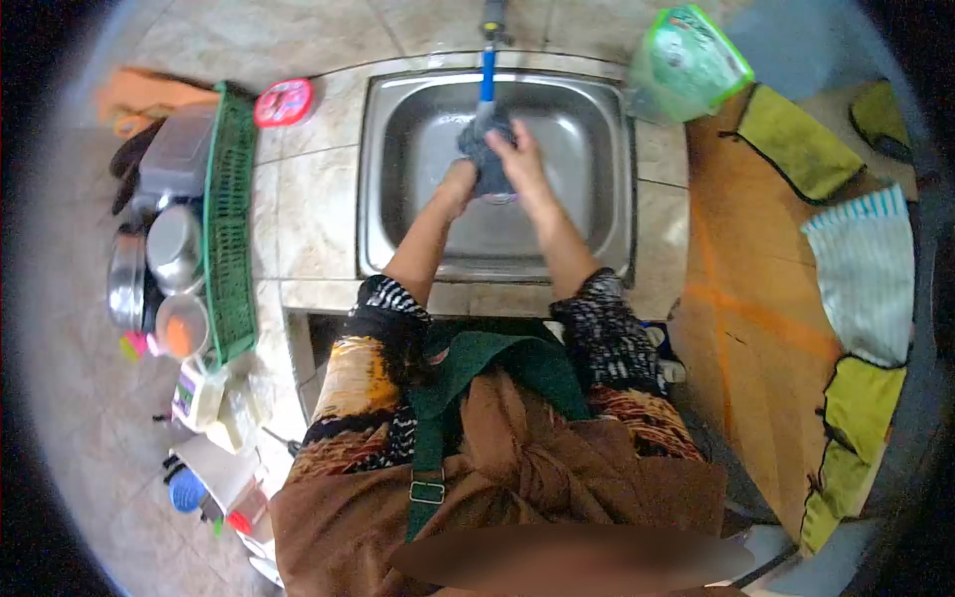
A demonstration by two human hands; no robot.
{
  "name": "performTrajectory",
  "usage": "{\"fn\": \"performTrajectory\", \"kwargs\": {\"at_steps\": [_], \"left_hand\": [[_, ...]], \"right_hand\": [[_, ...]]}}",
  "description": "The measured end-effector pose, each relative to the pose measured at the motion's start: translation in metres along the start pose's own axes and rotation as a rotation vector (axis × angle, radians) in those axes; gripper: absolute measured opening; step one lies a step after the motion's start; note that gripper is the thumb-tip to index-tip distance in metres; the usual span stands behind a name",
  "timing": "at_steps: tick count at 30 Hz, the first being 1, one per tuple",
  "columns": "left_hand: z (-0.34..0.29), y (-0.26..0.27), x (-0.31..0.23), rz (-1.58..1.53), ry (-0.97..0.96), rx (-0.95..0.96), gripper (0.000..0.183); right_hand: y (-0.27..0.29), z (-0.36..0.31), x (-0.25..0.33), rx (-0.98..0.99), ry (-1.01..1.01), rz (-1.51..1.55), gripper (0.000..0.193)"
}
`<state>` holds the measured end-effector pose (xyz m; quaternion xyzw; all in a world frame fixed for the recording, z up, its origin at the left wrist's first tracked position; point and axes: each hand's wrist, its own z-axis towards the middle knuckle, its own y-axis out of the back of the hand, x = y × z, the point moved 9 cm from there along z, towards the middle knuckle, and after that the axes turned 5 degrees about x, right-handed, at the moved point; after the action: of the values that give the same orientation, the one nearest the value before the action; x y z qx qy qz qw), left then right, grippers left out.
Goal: Wash a small purple and black cloth in a kitchen sink.
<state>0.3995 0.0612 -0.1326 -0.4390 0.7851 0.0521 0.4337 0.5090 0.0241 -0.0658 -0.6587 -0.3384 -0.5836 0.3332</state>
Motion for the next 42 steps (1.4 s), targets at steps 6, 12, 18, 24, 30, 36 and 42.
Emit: {"fn": "performTrajectory", "kwargs": {"at_steps": [6, 12, 18, 24, 30, 36, 42], "left_hand": [[-0.059, 0.025, -0.025, -0.004, -0.049, -0.098, 0.037], [-0.065, 0.034, -0.038, -0.240, -0.259, -0.065, 0.031], [-0.055, 0.035, -0.037, -0.244, -0.326, 0.028, 0.025], [-0.070, 0.026, -0.062, 0.704, -0.541, -0.363, 0.034], [-0.048, 0.016, -0.043, 0.107, -0.382, -0.080, 0.028], [-0.062, 0.042, -0.068, -0.057, -0.426, -0.082, 0.015], [-0.072, 0.025, -0.095, 0.080, -0.369, 0.026, 0.020]], "right_hand": [[0.015, -0.026, 0.007, 0.065, -0.272, 0.342, 0.030], [0.021, -0.040, -0.016, 0.123, -0.299, 0.685, 0.030], [0.033, -0.042, 0.007, 0.048, -0.230, 0.728, 0.029], [0.021, -0.027, 0.033, 0.060, -0.122, 0.573, 0.020], [-0.045, -0.021, 0.006, 0.415, -0.147, 0.155, 0.037], [-0.014, -0.018, 0.003, 0.448, -0.053, 0.031, 0.038], [0.013, -0.021, -0.001, 0.346, 0.035, -0.440, 0.031]]}}
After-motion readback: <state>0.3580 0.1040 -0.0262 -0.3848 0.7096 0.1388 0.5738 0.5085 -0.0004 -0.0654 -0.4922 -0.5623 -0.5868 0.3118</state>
